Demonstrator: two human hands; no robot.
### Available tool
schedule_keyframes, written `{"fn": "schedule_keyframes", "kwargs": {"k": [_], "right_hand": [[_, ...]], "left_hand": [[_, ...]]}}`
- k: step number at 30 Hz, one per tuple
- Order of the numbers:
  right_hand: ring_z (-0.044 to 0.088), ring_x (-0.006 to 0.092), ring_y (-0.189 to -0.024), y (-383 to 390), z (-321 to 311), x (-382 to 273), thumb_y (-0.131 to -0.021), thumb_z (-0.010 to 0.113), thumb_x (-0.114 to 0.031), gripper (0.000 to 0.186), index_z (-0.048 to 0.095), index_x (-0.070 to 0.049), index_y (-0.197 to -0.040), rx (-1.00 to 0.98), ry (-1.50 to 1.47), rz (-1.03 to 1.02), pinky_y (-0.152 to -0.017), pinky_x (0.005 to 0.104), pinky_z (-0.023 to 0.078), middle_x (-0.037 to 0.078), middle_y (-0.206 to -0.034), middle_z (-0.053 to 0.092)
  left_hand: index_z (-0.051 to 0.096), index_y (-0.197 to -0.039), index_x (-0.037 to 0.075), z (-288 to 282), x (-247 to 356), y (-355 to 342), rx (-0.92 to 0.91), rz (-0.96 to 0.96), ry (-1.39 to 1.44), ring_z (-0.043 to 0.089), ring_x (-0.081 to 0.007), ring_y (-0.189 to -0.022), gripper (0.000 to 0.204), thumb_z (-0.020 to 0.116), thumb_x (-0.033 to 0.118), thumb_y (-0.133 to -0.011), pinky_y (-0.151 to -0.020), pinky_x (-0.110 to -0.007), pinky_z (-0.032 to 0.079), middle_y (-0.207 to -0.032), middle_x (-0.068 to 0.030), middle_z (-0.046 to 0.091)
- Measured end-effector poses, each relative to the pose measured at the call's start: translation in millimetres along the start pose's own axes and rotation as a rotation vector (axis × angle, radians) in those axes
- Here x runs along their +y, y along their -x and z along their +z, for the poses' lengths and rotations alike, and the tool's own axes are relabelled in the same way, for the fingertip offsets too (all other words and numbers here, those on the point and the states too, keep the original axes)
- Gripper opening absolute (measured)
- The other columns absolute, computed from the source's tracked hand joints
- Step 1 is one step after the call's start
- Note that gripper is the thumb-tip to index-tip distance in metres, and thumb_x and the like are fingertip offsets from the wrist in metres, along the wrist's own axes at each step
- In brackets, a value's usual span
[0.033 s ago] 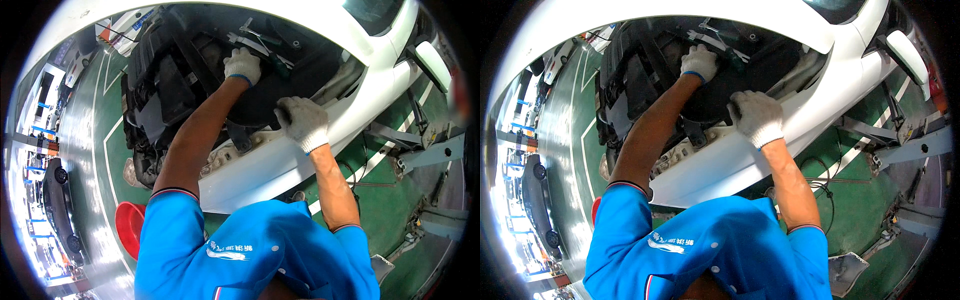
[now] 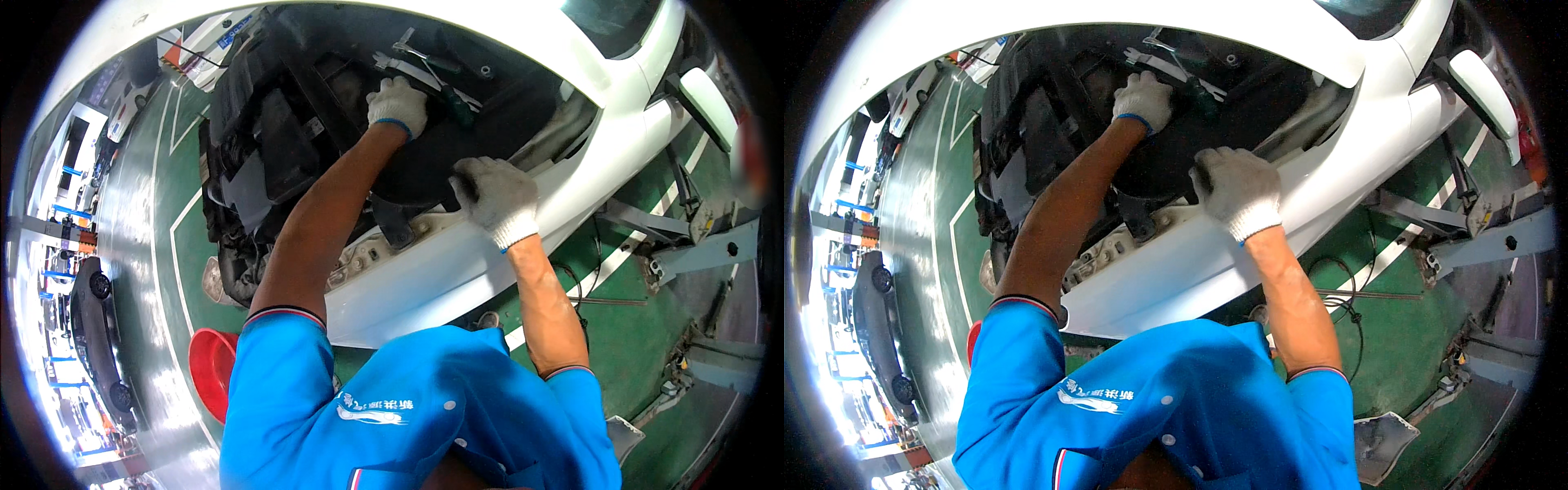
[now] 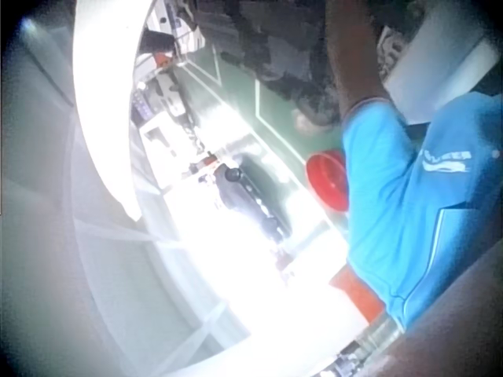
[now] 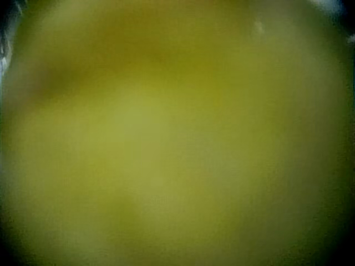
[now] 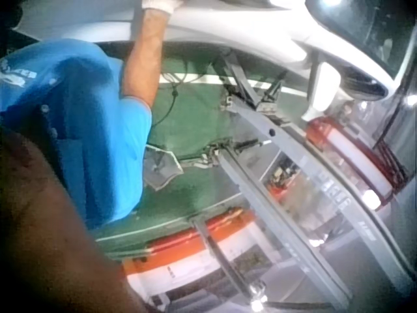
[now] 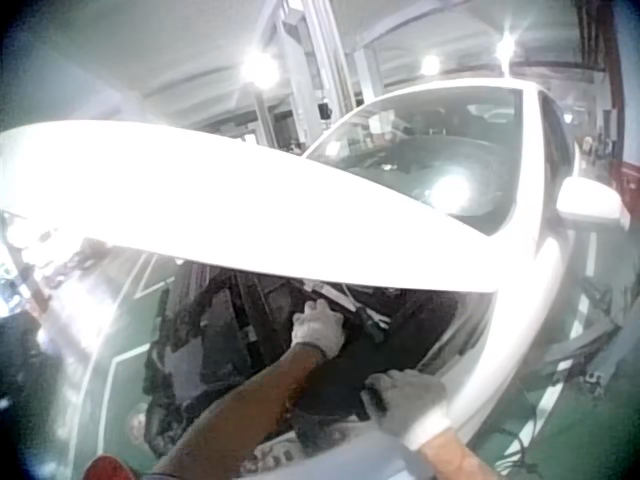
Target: The person selects a wrench and screwdriver from a tool chest, then walks to a white car with its hood open. They use the tools to loosen and remove bolts from a black plastic cover in the engine bay, then remove the cover to access the components underneath.
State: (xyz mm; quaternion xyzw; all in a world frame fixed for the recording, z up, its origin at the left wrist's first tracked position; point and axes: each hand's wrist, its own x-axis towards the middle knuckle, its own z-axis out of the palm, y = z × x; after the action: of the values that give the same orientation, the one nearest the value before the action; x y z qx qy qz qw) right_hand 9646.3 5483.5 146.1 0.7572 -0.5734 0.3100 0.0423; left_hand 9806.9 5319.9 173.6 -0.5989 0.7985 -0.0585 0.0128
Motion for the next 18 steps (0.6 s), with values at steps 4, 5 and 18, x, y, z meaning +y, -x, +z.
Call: {"fn": "schedule_keyframes", "kwargs": {"k": [4,5,18], "right_hand": [[0.07,0.0269,-0.088,0.2,-1.4,-0.8,-0.094,0.066,-0.036,0.022,0.071,-0.014,-0.098,-0.043,0.005,0.034,-0.076,0.0408,0.056,0.006,-0.088,0.07],[0.07,0.0268,-0.089,-0.2,-2.6,-1.4,-0.094,0.066,-0.036,0.022,0.071,-0.014,-0.098,-0.047,0.008,0.03,-0.077,0.0406,0.056,0.006,-0.088,0.07],[0.071,0.0254,-0.086,-0.6,-3.5,-2.1,-0.094,0.067,-0.034,0.021,0.074,-0.017,-0.104,-0.048,0.007,0.024,-0.075,0.0405,0.057,0.005,-0.09,0.071]], "left_hand": [[0.076,-0.123,0.017,0.9,2.8,-2.8,0.004,-0.019,-0.001,0.05,-0.0355,-0.133,0.032,0.059,0.025,-0.097,-0.104,-0.054,0.045,-0.138,-0.0167,0.057],[0.076,-0.123,0.017,0.6,5.0,-1.2,-0.011,-0.034,-0.003,0.05,-0.0356,-0.133,0.032,0.059,0.024,-0.097,-0.104,-0.054,0.045,-0.138,-0.0168,0.057],[0.077,-0.121,0.013,-0.2,2.8,-1.4,-0.004,-0.023,0.0,0.051,-0.0352,-0.131,0.031,0.063,0.021,-0.094,-0.103,-0.054,0.045,-0.138,-0.0172,0.057]]}}
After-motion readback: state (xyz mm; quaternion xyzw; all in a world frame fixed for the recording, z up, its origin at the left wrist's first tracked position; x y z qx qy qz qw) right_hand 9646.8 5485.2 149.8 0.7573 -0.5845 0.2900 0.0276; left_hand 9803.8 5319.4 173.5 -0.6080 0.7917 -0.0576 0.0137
